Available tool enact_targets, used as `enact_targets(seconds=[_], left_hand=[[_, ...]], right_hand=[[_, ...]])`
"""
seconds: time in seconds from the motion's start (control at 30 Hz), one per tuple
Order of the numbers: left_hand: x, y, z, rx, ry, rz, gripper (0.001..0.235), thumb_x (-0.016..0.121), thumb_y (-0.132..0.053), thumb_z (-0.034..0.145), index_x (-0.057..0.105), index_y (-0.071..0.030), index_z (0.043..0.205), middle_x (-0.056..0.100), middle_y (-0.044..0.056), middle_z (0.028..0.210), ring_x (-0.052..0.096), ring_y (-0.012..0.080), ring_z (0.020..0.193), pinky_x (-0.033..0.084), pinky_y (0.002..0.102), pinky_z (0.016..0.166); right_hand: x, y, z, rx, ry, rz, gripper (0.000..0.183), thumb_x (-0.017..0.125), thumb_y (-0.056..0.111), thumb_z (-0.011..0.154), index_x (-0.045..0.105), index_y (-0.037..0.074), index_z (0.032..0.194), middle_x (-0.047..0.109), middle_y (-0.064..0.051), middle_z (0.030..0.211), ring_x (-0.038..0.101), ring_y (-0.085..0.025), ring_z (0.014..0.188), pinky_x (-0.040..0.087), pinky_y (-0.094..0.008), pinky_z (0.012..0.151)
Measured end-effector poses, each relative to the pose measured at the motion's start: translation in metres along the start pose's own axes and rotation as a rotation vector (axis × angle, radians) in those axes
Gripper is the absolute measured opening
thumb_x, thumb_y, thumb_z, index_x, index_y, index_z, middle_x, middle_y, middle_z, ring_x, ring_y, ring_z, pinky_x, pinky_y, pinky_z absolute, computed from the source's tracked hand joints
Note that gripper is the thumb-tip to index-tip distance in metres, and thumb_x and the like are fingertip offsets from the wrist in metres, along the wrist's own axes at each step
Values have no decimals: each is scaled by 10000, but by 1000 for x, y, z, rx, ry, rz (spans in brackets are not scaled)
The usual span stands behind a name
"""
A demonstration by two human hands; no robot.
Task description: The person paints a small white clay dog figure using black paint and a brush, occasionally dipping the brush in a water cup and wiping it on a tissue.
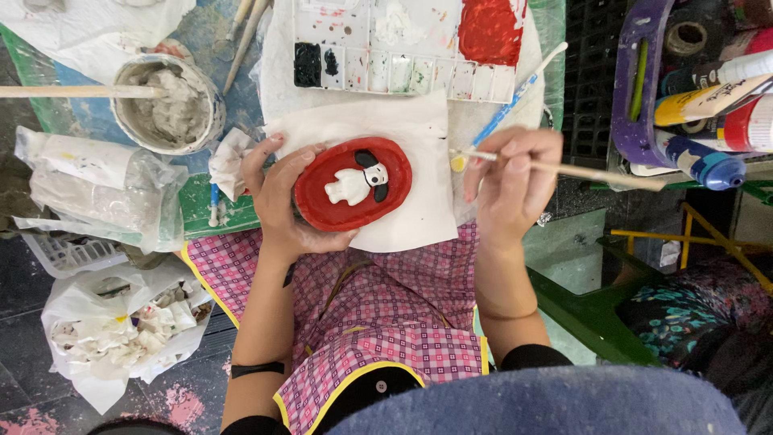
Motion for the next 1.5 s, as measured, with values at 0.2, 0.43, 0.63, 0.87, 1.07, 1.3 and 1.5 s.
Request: enact_targets(seconds=[0.2,0.43,0.63,0.87,1.07,1.3,1.5], left_hand=[[-1,0,0,12,-10,9,842,928,-471,699,550,-50,1323,721,130,1246,457,367,1356,390,510,1165],[-2,1,-3,13,-21,5,869,951,-508,666,577,-60,1310,722,119,1230,481,369,1334,414,495,1152],[-3,0,-5,47,-25,-6,954,954,-700,621,598,-84,1257,719,89,1206,509,331,1247,414,481,1105],[-3,-4,-4,99,-33,27,903,869,-788,585,651,-108,1137,741,51,1121,537,307,1157,367,474,1002],[-1,-2,-5,122,-55,29,891,846,-816,598,649,-114,1111,748,37,1101,542,297,1122,369,473,989],[1,-2,-3,144,-79,49,899,826,-854,605,648,-122,1098,753,21,1065,542,283,1071,372,467,963],[1,-1,-4,145,-87,56,906,803,-872,601,653,-129,1098,756,13,1062,546,275,1065,368,468,960]], right_hand=[[8,-2,-36,12,241,-244,120,500,132,1120,474,14,1124,644,-152,978,554,-105,635,476,-245,582],[16,-1,-23,91,348,-428,59,577,45,1085,547,-4,1072,666,-125,959,548,-110,729,451,-256,662],[20,1,-29,81,291,-349,124,652,14,1021,532,-10,1042,680,-154,968,588,-110,729,465,-219,622],[4,0,-39,122,174,-251,111,596,28,1061,488,5,1062,668,-167,938,579,-93,689,493,-225,641],[6,-7,-47,63,158,-255,148,647,0,1029,499,0,1034,673,-178,924,629,-129,716,529,-249,649],[4,-9,-48,-2,174,-348,184,704,-8,982,521,2,993,704,-201,916,678,-159,734,548,-265,641],[4,-8,-46,-19,191,-402,203,725,0,956,524,9,988,714,-191,912,668,-167,727,514,-260,624]])
Point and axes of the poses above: each hand's wrist, its own z-axis towards the middle knuckle, its own x-axis out of the palm, y = z × x, the point moved 2 cm from there along z, towards the middle knuckle
